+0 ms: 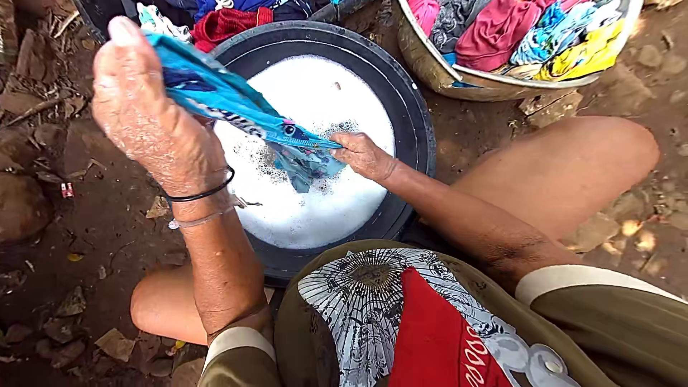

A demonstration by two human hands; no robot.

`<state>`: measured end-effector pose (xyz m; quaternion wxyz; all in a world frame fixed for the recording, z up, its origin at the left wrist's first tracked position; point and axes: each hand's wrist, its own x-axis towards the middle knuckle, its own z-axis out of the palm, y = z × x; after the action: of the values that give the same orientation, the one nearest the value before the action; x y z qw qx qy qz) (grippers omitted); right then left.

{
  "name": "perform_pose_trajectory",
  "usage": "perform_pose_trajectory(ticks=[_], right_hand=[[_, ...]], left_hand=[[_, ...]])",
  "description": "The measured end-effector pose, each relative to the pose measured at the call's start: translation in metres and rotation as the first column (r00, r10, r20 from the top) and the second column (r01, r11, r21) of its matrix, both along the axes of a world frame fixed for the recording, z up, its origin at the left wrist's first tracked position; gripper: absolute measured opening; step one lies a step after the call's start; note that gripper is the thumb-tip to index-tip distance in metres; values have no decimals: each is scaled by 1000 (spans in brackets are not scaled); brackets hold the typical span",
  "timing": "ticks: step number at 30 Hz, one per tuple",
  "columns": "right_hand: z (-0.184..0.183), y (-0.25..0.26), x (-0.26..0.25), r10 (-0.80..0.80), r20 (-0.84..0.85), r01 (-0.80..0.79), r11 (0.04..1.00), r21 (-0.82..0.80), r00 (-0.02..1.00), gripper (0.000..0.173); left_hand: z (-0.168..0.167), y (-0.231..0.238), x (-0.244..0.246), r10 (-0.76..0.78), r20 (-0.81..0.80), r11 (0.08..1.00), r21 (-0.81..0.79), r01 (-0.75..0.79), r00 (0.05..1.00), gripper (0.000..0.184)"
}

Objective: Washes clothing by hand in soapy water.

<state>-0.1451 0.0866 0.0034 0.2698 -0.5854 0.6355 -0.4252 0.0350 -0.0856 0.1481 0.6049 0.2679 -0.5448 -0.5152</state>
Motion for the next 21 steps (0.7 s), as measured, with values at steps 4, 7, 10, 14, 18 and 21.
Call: perform_pose_trajectory(ticks=[4, 7, 10, 14, 18, 21], right_hand=[[7, -1, -23, -92, -68, 93, 996, 1, 993, 27], [3, -19, -21, -42, -170, 92, 950, 297, 985, 30], [-22, -35, -17, 114, -267, 35, 867, 497, 957, 35], [-38, -44, -21, 280, -265, -23, 726, 688, 923, 34], [8, -46, -30, -48, 50, 5, 769, 639, 998, 24], [32, -39, -30, -282, 621, 131, 952, 278, 731, 28]], left_hand=[[-63, -46, 23, 214, 697, 944, 33, -328, 684, 35], [-123, -50, 16, -166, 974, 961, 195, -196, 154, 50], [-176, -37, 4, -210, 978, 975, 209, 69, 8, 59], [-221, -12, -6, -238, 950, 894, 295, 337, -200, 55], [-230, -19, -3, -320, 901, 839, 413, 353, -294, 47], [-213, -39, 3, -496, 867, 797, 480, 366, -57, 35]])
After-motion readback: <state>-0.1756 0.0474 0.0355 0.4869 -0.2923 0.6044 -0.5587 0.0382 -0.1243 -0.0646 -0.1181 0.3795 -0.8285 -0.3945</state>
